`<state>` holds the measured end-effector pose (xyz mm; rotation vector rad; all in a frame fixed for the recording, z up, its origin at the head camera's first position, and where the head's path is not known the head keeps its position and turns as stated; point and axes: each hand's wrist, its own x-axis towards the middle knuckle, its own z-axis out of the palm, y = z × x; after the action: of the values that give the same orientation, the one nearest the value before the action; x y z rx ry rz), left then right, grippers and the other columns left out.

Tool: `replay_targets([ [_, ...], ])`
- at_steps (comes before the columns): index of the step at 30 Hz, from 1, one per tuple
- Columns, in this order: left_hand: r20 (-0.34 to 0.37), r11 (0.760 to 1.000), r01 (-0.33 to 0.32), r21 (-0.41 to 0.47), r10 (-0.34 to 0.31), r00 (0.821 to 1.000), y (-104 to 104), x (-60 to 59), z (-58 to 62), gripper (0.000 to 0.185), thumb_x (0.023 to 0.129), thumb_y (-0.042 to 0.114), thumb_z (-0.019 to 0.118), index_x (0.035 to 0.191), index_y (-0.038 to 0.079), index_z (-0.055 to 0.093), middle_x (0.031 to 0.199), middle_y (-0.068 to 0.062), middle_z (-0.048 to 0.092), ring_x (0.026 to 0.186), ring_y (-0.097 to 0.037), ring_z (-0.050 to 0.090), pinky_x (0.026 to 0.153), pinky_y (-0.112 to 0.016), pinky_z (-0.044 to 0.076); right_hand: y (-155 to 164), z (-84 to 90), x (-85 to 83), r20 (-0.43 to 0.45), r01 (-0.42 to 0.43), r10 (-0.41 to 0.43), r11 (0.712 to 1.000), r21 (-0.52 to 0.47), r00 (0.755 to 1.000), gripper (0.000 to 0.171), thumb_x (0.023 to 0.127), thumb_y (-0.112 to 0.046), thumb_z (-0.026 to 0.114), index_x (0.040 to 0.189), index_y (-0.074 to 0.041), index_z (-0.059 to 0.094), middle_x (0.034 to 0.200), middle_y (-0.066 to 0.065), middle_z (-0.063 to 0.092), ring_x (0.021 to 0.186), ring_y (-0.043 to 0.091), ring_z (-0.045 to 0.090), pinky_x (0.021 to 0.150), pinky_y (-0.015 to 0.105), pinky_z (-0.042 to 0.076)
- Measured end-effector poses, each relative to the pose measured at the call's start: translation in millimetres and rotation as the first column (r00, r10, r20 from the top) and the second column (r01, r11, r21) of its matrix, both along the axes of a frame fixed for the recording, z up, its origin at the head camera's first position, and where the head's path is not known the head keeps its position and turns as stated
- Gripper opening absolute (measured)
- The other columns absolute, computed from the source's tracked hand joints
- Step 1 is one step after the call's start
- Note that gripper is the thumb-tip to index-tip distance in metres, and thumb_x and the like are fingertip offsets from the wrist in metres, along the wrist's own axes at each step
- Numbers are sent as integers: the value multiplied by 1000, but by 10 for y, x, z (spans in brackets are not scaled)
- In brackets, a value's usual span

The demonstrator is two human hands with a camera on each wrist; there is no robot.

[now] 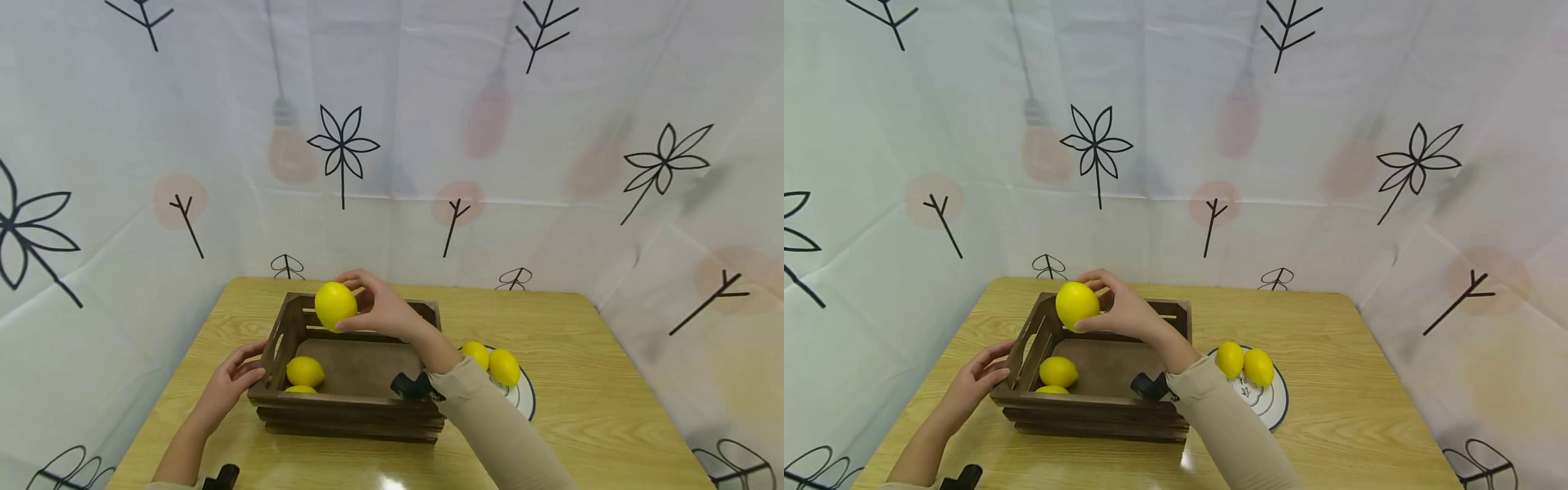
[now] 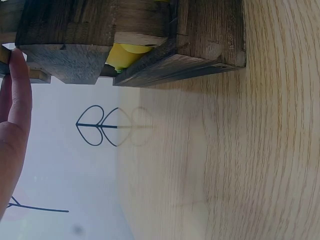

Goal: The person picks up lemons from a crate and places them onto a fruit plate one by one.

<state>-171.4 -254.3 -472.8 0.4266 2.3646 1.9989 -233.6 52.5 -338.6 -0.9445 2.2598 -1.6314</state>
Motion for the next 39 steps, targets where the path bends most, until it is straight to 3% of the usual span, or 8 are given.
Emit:
replay_targets([
  [20, 2, 1000, -6, -1, 6, 1000, 5, 7, -9, 46, 96, 11, 52, 138, -4, 36, 131, 1, 43, 109, -3, 52, 85, -18, 46, 349, 8, 131, -50, 154, -162, 979, -134, 986, 62, 74, -7, 78, 129, -14, 49, 119, 11, 49, 96, 26, 54, 79, 36, 52],
  [39, 7, 1000, -2, 2, 2, 1000, -8, -8, 23, 46, 96, 11, 52, 137, -4, 36, 129, 5, 44, 108, -1, 52, 85, -18, 46, 776, -28, 182, -75, 289, -302, 946, -147, 950, 61, 75, -7, 77, 129, -12, 50, 117, 12, 50, 90, 28, 52, 77, 34, 52],
])
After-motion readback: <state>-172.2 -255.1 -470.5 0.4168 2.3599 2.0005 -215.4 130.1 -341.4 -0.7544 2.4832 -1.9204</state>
